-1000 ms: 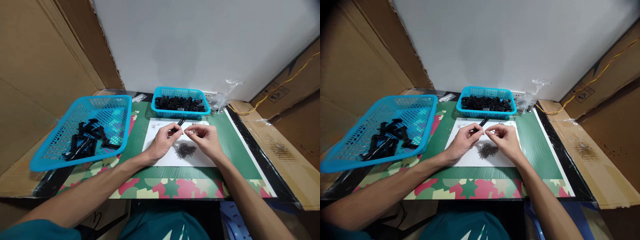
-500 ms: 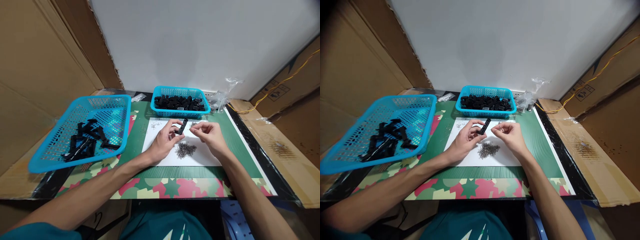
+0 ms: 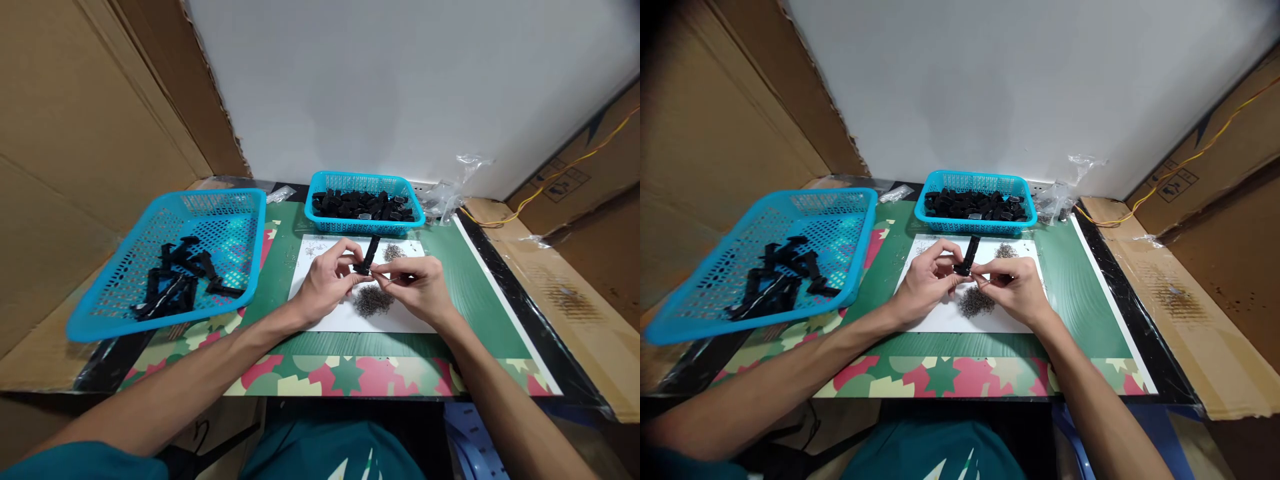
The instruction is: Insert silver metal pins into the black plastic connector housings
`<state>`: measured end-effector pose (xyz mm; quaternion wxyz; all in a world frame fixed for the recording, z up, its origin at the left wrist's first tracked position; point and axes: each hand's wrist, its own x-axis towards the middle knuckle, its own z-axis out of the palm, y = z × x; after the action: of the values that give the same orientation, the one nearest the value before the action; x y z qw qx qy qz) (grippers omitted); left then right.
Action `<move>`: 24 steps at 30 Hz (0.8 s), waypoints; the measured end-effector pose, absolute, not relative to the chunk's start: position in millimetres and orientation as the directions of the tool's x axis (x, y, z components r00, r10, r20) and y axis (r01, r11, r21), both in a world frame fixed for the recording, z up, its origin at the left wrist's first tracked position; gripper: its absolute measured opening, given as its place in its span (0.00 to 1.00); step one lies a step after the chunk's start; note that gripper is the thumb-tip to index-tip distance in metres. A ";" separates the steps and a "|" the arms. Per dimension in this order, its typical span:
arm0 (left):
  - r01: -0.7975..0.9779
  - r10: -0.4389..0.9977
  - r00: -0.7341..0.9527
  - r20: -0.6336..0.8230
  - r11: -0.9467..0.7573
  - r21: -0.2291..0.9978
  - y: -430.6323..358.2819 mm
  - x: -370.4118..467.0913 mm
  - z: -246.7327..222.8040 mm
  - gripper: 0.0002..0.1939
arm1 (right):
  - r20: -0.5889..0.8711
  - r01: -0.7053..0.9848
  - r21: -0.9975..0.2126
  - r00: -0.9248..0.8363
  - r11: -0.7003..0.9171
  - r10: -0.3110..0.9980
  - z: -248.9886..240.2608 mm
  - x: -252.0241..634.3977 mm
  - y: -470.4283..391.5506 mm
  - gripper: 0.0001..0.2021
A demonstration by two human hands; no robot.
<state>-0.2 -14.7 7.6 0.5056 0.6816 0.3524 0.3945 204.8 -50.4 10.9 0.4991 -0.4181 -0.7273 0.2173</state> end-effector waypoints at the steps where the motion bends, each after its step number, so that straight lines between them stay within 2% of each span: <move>1: 0.080 0.881 0.441 0.169 -0.226 0.971 -14.4 -0.6 8.1 0.18 | 0.553 0.395 -0.720 -0.170 0.571 0.816 10.6 205.6 -50.3 0.05; 6: 0.104 0.879 0.448 0.161 -0.230 0.968 -11.1 -3.1 8.3 0.19 | 0.624 0.408 -0.625 -0.251 0.666 0.740 9.8 207.0 -50.2 0.05; 14: 0.225 0.840 0.447 0.306 -0.437 0.871 -5.8 -5.5 8.7 0.15 | 0.717 0.580 -0.395 -0.290 0.712 0.634 5.5 206.3 -50.5 0.06; 24: 0.353 0.790 0.486 0.373 -0.568 0.743 -2.9 -10.4 3.8 0.09 | 0.605 0.697 -0.282 -0.404 0.660 0.686 4.3 210.4 -50.9 0.14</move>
<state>-10.4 -2.9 3.8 0.3010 0.8077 0.3538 0.3630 210.4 -50.9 4.3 0.3573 -0.4125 -0.8379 -0.0075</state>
